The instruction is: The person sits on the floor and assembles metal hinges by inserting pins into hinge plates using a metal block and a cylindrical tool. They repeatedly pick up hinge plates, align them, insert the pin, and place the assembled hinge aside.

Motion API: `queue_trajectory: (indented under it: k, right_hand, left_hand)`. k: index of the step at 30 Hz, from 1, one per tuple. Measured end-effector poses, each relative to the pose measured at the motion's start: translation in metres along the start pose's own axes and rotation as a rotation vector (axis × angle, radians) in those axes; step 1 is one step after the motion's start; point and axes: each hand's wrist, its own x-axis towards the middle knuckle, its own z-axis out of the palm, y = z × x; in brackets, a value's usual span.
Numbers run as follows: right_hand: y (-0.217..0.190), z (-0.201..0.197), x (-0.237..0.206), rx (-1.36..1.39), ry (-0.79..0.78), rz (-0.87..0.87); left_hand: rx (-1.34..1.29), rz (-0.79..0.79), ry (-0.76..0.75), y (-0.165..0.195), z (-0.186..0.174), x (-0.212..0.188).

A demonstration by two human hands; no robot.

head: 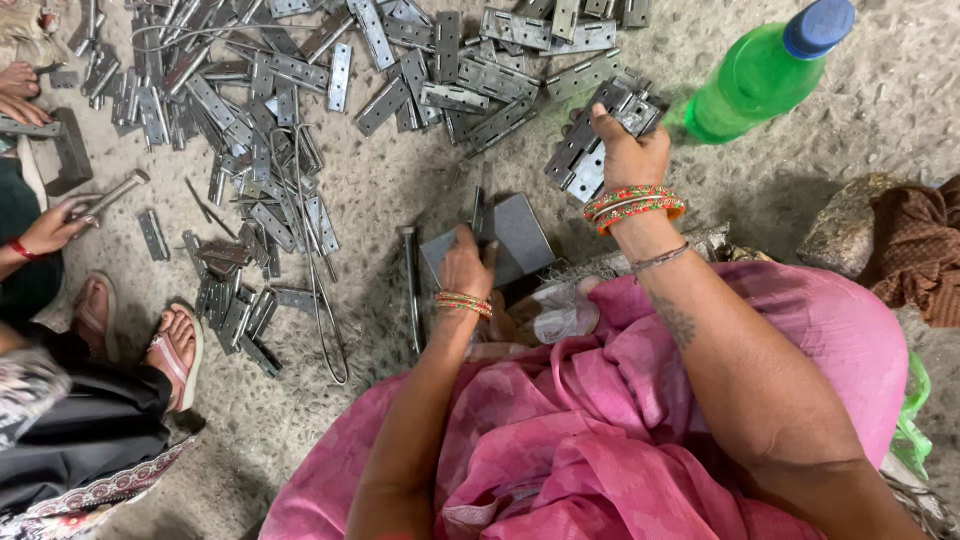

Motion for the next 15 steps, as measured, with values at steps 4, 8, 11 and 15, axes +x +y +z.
queue_trajectory:
  k: [4,8,11,15]
  right_hand:
    - [0.004,-0.002,0.0,-0.105,0.007,-0.063]
    - [0.006,-0.004,0.0,-0.15,-0.004,-0.047]
    - [0.006,-0.005,0.001,-0.141,-0.028,-0.066]
    - [0.006,-0.005,0.001,-0.123,-0.034,-0.055]
  left_hand:
    - [-0.067,-0.179,-0.068,0.002,0.003,0.007]
    - [-0.372,-0.394,0.018,0.002,0.003,0.016]
    - [-0.509,-0.406,0.073,0.0,0.004,0.017]
    - [-0.951,-0.423,-0.038,0.0,0.005,0.014]
